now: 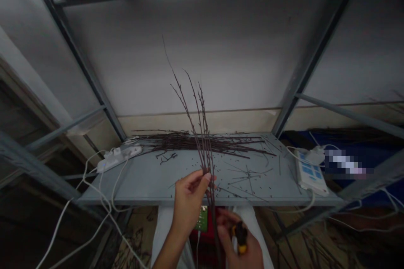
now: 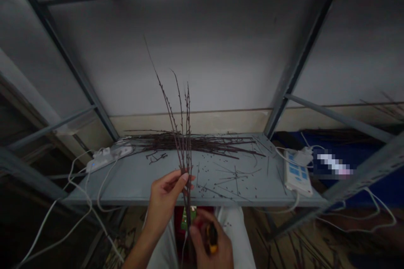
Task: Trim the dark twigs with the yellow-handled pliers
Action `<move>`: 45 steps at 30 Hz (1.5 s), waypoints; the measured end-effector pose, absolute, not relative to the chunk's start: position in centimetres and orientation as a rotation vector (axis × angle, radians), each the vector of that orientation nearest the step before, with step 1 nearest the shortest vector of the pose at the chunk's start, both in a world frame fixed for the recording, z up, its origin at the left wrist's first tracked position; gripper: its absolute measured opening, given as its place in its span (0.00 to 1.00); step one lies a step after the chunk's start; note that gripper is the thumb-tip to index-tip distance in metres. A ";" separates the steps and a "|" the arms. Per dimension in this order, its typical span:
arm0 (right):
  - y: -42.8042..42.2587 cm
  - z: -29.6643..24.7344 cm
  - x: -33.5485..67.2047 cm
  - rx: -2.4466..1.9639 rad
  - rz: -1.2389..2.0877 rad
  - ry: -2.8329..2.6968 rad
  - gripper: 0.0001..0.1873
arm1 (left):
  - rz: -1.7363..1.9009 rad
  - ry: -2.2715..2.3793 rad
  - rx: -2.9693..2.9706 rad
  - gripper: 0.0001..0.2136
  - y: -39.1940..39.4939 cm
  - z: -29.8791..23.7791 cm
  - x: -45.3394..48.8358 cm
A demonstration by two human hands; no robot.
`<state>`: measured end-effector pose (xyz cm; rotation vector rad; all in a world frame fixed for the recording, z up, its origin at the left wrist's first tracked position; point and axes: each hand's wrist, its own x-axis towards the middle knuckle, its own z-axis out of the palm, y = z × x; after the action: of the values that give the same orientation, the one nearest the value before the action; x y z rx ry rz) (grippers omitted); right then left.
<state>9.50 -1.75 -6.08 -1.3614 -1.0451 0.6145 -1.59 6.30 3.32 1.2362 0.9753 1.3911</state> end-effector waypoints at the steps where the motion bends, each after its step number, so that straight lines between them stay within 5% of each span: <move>1: -1.0 -4.5 10.0 -1.347 0.625 -1.056 0.24 | 1.388 0.989 1.265 0.13 6.1 3.2 -1.6; 7: 2.0 0.4 11.0 -1.236 0.706 -1.263 0.18 | 1.456 1.041 1.334 0.09 5.4 2.6 -1.7; 45: -1.4 -5.8 10.3 -1.344 0.763 -1.036 0.21 | 1.307 0.647 0.700 0.18 5.6 -2.3 -0.3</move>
<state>10.34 -1.36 -5.84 -1.3437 -1.0359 0.7627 -0.30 5.60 -2.27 0.7003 0.6465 1.3068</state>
